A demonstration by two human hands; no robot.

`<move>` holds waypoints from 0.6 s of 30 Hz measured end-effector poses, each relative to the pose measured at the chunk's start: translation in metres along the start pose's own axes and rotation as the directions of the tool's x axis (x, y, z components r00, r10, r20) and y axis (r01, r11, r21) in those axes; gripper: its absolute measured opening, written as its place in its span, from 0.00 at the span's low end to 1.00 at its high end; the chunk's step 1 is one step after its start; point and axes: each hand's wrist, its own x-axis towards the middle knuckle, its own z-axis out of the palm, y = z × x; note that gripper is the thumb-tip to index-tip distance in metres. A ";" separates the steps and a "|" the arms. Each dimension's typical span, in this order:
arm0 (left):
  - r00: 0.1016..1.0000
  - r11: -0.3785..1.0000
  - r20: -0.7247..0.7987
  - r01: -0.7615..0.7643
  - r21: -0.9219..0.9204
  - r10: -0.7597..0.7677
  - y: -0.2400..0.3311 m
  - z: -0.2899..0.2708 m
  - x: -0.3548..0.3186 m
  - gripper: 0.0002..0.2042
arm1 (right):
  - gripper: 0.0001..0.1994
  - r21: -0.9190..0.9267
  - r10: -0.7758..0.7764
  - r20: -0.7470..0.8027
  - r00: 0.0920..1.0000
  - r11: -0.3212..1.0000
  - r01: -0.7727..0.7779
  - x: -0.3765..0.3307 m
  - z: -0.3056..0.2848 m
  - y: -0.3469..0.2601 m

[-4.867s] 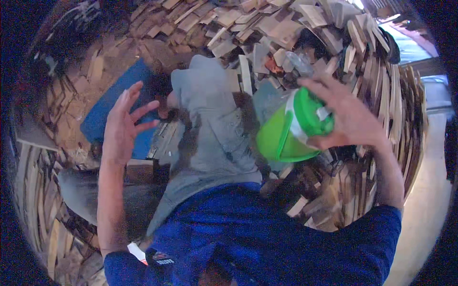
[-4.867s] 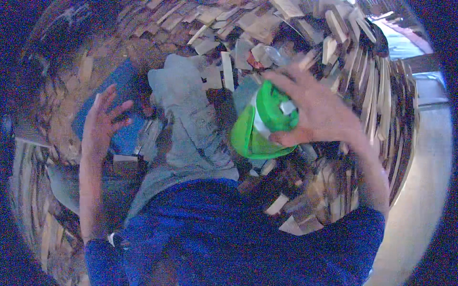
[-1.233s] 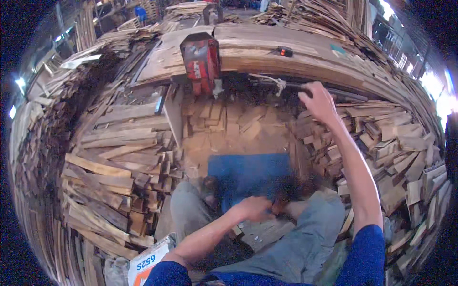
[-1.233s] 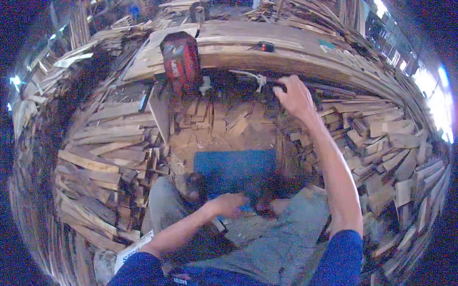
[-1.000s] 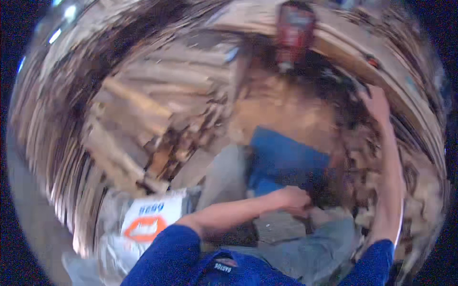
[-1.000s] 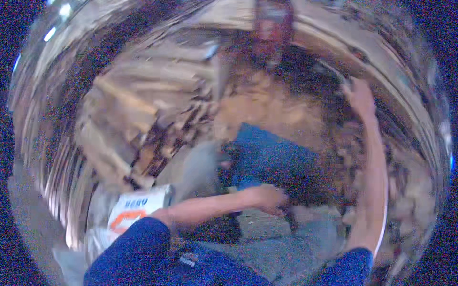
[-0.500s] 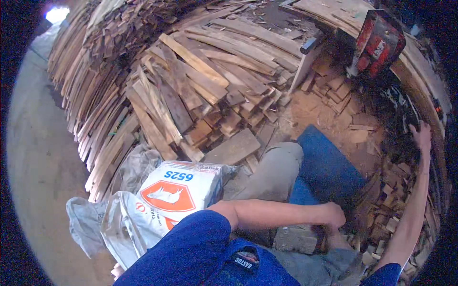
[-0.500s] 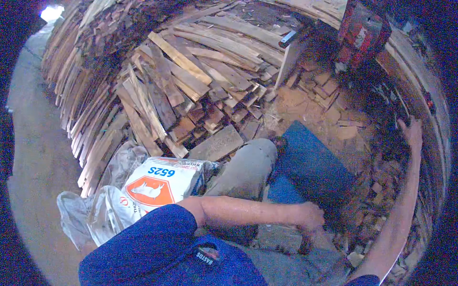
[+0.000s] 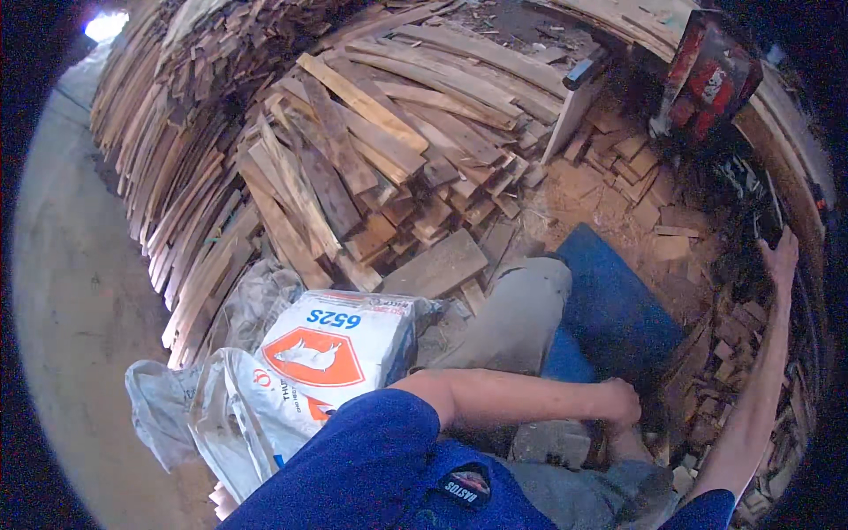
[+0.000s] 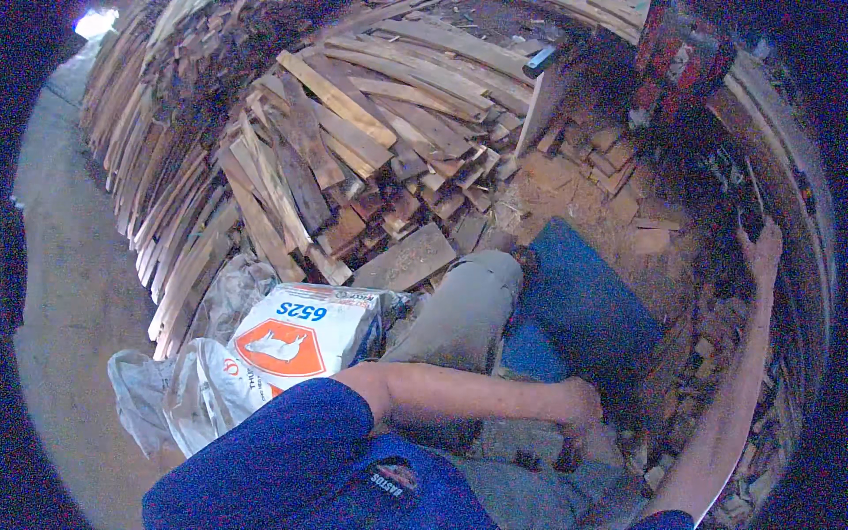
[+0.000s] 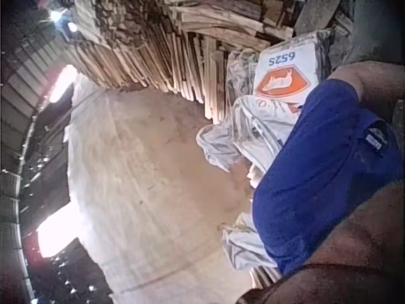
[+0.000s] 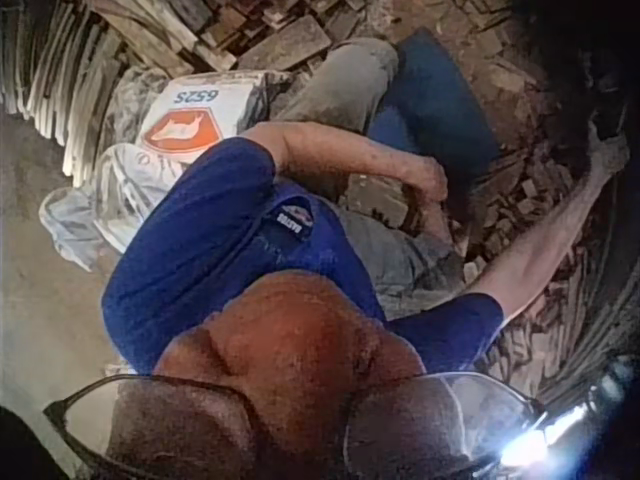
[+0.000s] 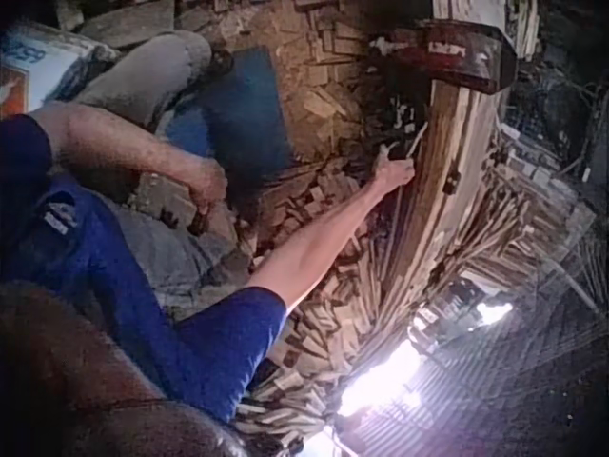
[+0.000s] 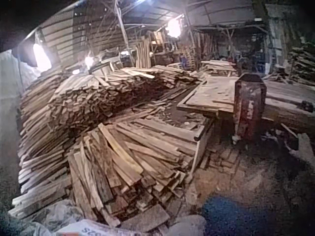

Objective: Picking up long wood planks from a pile and aligning them on a flat surface or workbench.

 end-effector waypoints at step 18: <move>0.991 0.973 0.119 0.089 -0.215 -0.064 0.002 -0.012 -0.009 0.15 | 0.23 0.675 -0.442 0.718 0.537 0.628 -0.387 -0.362 -0.113 -0.146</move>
